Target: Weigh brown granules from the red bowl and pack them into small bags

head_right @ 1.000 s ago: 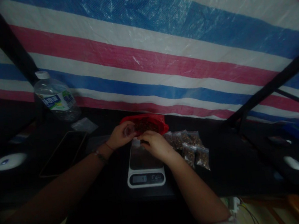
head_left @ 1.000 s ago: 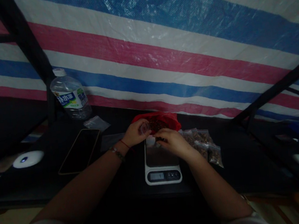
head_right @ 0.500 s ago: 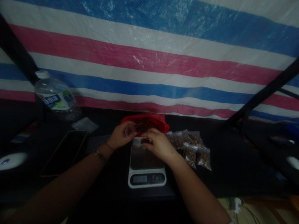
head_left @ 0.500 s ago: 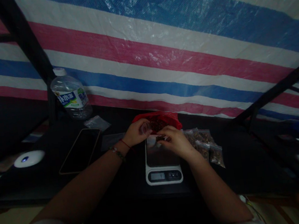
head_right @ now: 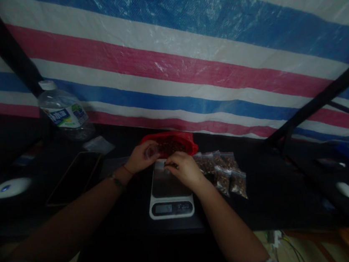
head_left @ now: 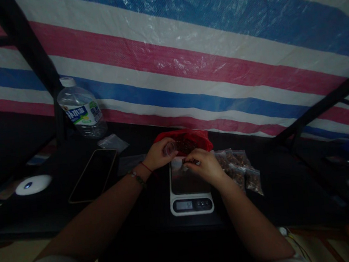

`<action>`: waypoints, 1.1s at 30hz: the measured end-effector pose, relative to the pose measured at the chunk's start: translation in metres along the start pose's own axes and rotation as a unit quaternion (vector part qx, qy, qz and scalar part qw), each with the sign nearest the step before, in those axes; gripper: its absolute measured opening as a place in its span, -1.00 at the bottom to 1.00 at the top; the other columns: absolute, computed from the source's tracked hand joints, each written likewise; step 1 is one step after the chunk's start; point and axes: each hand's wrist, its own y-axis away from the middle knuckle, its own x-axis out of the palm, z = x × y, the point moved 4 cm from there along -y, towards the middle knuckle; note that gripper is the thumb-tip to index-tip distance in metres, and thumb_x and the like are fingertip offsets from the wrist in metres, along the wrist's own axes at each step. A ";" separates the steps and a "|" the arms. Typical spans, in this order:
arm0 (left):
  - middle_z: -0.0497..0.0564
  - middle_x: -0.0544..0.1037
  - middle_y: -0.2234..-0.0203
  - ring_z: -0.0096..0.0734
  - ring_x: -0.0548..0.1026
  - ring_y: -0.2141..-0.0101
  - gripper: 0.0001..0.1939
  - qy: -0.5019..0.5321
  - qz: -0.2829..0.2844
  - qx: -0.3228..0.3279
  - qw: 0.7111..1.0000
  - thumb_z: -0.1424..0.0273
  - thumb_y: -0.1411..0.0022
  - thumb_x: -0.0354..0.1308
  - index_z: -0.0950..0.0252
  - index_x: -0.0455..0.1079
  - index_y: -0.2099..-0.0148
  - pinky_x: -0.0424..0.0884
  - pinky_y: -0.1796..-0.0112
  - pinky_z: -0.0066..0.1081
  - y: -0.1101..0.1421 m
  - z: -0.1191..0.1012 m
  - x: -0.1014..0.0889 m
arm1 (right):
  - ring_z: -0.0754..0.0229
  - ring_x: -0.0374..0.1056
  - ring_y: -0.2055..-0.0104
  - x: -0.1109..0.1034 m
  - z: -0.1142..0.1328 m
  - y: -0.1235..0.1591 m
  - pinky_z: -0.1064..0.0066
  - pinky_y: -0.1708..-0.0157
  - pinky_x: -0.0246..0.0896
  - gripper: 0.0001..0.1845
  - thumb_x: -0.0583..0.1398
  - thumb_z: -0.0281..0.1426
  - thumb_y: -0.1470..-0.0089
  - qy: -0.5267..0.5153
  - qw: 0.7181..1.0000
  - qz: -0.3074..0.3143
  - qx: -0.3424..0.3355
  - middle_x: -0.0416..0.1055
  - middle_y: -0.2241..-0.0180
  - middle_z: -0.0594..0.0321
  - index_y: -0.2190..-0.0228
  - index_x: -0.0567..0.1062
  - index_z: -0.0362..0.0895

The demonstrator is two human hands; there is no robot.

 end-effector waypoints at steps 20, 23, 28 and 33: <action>0.00 0.52 0.31 -0.37 0.50 0.30 -0.66 -0.016 -0.001 -0.013 1.000 0.28 -0.09 0.20 0.31 0.34 0.09 0.42 0.23 -0.40 0.000 0.005 0.001 | 0.21 0.37 0.27 -0.019 -0.025 0.006 0.38 0.25 0.26 -0.90 0.21 -0.44 -0.09 -0.046 0.999 0.019 0.005 0.46 0.33 0.19 0.33 0.56 -0.11; -0.01 0.52 0.33 -0.38 0.50 0.33 -0.66 -0.012 0.005 -0.011 1.000 0.29 -0.09 0.19 0.31 0.34 0.09 0.42 0.25 -0.41 0.000 0.006 0.002 | 0.22 0.37 0.28 -0.016 -0.028 0.006 0.39 0.27 0.25 -0.92 0.22 -0.46 -0.07 -0.056 0.998 0.026 0.009 0.45 0.35 0.21 0.36 0.55 -0.13; 0.00 0.52 0.35 -0.37 0.50 0.35 -0.67 -0.014 0.003 -0.013 1.000 0.29 -0.08 0.20 0.31 0.34 0.11 0.42 0.28 -0.40 -0.001 0.004 0.001 | 0.23 0.37 0.29 -0.013 -0.027 0.005 0.40 0.26 0.24 -0.92 0.23 -0.48 -0.05 -0.066 0.997 0.026 0.014 0.44 0.37 0.22 0.39 0.55 -0.13; -0.01 0.52 0.33 -0.38 0.50 0.34 -0.67 -0.013 0.001 -0.014 1.000 0.29 -0.09 0.19 0.31 0.34 0.10 0.42 0.27 -0.40 0.000 0.004 0.002 | 0.24 0.37 0.29 -0.013 -0.029 0.005 0.41 0.27 0.23 -0.91 0.22 -0.49 -0.05 -0.079 0.996 0.027 0.017 0.45 0.37 0.23 0.39 0.55 -0.12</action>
